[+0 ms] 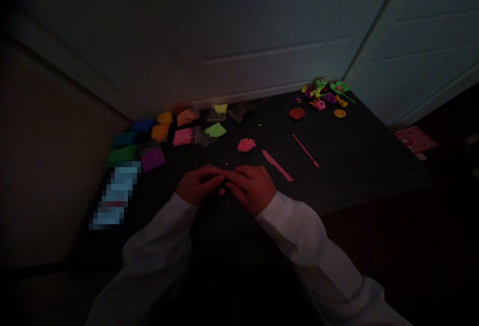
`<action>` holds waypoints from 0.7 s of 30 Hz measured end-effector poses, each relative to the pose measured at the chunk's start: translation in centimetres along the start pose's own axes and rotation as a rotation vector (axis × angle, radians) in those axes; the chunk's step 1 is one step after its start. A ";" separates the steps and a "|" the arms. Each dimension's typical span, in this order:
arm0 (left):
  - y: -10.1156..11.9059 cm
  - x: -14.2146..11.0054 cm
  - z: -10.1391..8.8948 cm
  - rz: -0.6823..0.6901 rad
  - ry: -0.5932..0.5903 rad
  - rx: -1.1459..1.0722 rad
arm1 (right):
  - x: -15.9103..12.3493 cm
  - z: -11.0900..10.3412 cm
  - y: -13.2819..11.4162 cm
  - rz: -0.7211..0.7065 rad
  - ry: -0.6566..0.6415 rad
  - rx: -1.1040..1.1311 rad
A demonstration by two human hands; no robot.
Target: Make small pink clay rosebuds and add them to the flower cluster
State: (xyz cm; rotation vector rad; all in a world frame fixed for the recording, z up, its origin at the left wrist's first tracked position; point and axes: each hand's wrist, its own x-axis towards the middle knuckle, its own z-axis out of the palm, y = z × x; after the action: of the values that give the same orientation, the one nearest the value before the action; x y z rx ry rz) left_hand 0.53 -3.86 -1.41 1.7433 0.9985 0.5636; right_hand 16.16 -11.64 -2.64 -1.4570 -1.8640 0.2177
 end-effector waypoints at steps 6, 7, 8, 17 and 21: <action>0.6 -0.3 0.3 -0.185 -0.100 -0.167 | 0.0 -0.1 0.3 -0.060 -0.017 0.016; 0.7 -0.4 0.3 -0.206 -0.127 -0.186 | 0.0 -0.1 0.3 -0.060 -0.014 0.021; 0.7 -0.4 0.2 -0.221 -0.141 -0.207 | 0.0 -0.1 0.3 -0.051 -0.007 0.026; 0.3 -0.1 -1.0 -0.281 0.226 -0.521 | 0.1 -0.4 -0.4 0.206 0.085 0.066; -0.1 0.5 -1.8 -0.274 0.309 -0.568 | 0.1 -0.4 -0.3 0.227 0.049 0.116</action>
State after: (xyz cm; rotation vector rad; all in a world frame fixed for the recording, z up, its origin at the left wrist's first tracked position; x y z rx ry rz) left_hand -0.58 -2.45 -0.87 1.0184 1.1313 0.8567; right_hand 16.21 -11.77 -2.13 -1.5772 -1.6185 0.3891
